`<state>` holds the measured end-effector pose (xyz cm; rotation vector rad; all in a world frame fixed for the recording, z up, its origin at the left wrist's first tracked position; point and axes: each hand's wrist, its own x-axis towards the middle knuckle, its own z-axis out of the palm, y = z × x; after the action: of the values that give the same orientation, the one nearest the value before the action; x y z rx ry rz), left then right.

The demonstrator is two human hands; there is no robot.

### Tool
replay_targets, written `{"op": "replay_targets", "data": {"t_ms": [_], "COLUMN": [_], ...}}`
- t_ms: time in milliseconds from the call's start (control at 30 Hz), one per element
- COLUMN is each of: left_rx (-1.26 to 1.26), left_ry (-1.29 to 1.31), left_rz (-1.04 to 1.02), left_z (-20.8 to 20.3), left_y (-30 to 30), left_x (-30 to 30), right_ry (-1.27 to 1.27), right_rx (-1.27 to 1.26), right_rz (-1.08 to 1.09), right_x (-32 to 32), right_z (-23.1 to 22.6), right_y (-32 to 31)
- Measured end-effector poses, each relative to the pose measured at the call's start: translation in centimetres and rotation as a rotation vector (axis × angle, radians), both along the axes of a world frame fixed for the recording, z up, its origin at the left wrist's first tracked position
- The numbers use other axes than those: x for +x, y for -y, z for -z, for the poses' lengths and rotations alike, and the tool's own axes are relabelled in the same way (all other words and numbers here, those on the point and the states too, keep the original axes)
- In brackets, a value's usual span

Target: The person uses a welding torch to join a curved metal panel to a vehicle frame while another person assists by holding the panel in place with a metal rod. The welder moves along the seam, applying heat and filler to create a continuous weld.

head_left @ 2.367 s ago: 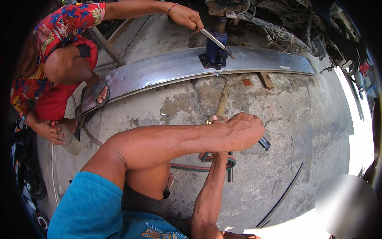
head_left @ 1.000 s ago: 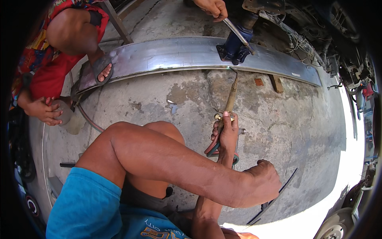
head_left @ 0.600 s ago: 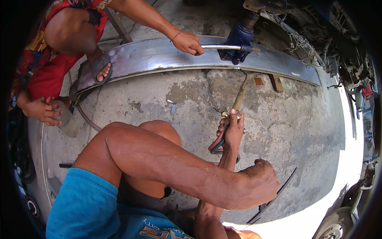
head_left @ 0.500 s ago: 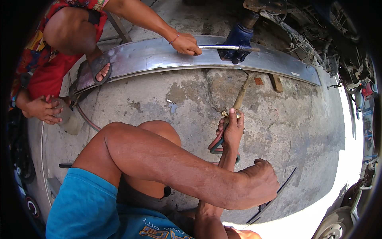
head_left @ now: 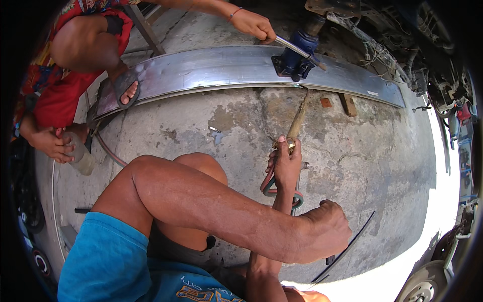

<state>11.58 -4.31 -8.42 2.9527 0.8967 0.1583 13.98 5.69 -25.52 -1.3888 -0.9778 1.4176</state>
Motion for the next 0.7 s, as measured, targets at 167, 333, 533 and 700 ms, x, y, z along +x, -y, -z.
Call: {"op": "replay_targets", "data": {"t_ms": [167,333,533,700], "left_rx": [0.240,0.138,0.174,0.222], "left_ry": [0.060,0.085,0.185,0.246], "left_rz": [-0.079,-0.006,0.036,0.129], "left_z": [-0.8,1.0,-1.8,-1.6], "left_y": [0.8,0.6,0.2,-0.4], "left_x": [-0.9,0.4,-0.8,-0.8], "right_ry": [-0.081,-0.271,-0.446,-0.480], "right_rx": [-0.044,-0.119,-0.137,-0.089], "right_rz": [-0.018,-0.006,0.001,0.058], "right_x": [-0.1,-0.4,0.1,1.5], "right_z": [-0.2,0.2,0.9,0.4], "right_y": [1.3,2.2,2.1,1.5]}}
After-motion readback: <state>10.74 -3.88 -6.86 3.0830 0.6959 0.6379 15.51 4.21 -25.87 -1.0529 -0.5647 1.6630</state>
